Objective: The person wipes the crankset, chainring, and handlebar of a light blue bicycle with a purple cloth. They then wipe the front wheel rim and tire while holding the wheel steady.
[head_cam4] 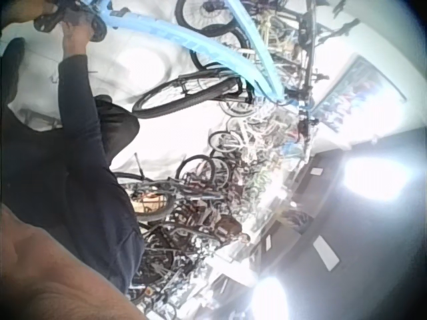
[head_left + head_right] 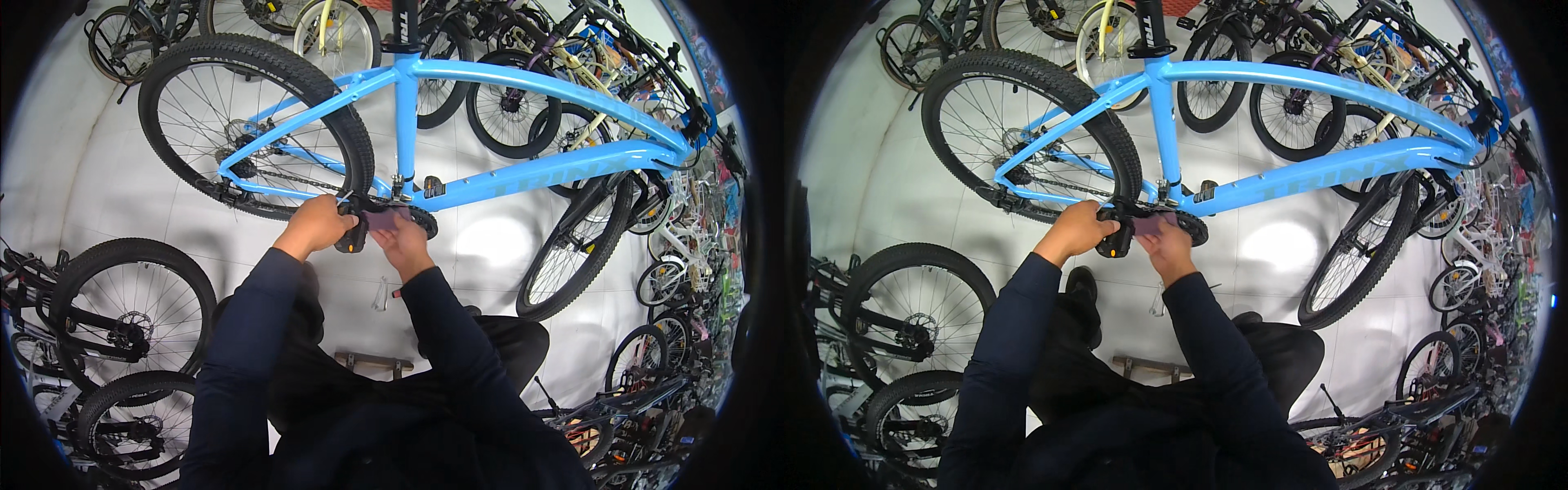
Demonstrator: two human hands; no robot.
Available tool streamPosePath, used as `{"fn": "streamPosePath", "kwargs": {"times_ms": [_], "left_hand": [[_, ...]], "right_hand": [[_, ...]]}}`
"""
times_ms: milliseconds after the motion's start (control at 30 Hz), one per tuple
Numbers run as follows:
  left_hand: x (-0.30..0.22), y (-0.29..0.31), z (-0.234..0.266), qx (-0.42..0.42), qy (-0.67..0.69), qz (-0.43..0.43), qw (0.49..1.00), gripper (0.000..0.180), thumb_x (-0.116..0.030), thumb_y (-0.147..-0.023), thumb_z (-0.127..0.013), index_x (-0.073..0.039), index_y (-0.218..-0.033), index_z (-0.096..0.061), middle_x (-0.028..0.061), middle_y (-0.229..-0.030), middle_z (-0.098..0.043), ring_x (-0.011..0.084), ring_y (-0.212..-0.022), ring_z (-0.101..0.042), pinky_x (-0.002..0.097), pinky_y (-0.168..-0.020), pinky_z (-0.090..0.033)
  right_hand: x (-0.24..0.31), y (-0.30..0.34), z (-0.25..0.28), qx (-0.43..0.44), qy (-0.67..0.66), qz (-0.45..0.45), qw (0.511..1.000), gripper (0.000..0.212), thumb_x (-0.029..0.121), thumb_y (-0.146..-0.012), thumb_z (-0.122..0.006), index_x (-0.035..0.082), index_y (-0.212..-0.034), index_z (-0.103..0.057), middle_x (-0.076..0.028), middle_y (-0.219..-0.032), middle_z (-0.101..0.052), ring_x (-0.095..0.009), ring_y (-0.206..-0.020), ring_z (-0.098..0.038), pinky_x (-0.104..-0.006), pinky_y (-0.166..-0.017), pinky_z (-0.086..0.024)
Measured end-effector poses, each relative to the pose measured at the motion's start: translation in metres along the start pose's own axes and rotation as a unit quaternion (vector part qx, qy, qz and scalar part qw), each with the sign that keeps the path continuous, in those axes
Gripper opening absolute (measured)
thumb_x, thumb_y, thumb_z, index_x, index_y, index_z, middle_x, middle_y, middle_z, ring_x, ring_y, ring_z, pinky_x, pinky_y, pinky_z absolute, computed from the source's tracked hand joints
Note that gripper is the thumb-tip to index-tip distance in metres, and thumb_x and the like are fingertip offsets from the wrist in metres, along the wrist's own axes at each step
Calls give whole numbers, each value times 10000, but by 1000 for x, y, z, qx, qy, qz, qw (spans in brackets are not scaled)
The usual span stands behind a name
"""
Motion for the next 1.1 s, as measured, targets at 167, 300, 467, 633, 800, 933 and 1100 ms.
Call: {"fn": "streamPosePath", "kwargs": {"times_ms": [167, 300, 467, 633, 800, 933, 1100], "left_hand": [[-5, 4, 2, 7, -14, -9, 1000, 523, -412, -891, -731, 91, -1025, -676, 291, -1010, -716, 458, -987, -685, 482, -883, -537], [-13, 5, 4, 16, -31, -11, 999, 522, -413, -890, -735, 84, -1039, -675, 288, -1029, -715, 452, -1002, -687, 485, -884, -538], [-18, 9, 5, 12, -56, 10, 998, 455, -386, -936, -711, 48, -1072, -716, 239, -1058, -745, 418, -1046, -707, 489, -895, -563], [-18, 14, 10, 14, -66, 25, 997, 438, -385, -953, -707, 37, -1071, -727, 228, -1060, -748, 409, -1050, -709, 479, -898, -563], [-17, 10, 8, 44, -112, 38, 992, 419, -383, -944, -729, 15, -1072, -746, 203, -1095, -756, 391, -1073, -713, 467, -912, -569], [-6, 3, -3, 63, -181, 49, 980, 403, -375, -928, -751, -11, -1100, -758, 180, -1121, -761, 362, -1086, -722, 453, -914, -578], [6, -3, -22, 58, -196, 60, 977, 453, -393, -917, -748, -14, -1165, -725, 216, -1198, -730, 364, -1113, -711, 449, -937, -574]], "right_hand": [[13, -4, 55, -90, -113, 4, 989, 271, 143, -1083, -327, 57, -1208, -551, -145, -1156, -684, -305, -1016, -696, -523, -1023, -535], [-4, -13, 34, -81, -75, -12, 994, 256, 115, -1078, -353, 39, -1221, -551, -156, -1182, -671, -317, -1075, -679, -513, -1033, -535], [-12, -16, 15, -10, -78, -27, 996, 250, 82, -1078, -362, 11, -1232, -545, -178, -1247, -649, -331, -1138, -662, -505, -1002, -557], [18, -11, 57, -191, 48, 46, 979, 202, 104, -1042, -514, 67, -1220, -602, -71, -1096, -639, -229, -945, -640, -435, -821, -595], [17, -13, 49, -175, 101, 64, 977, 266, 149, -1051, -578, 44, -1290, -631, -71, -1081, -635, -204, -849, -648, -373, -792, -582], [16, 3, 34, -106, 130, 82, 982, 184, 134, -1032, -625, 60, -1200, -629, -66, -1011, -673, -163, -802, -672, -301, -691, -594], [30, 46, 46, 39, 120, 29, 992, 173, 116, -1052, -574, 33, -1185, -645, -74, -1134, -699, -176, -953, -692, -378, -858, -603]]}}
Point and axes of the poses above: each hand's wrist, its own y-axis away from the middle knuckle, its own z-axis out of the back of the hand, x = y × z, the point moved 1 cm from there along -y, towards the middle knuckle
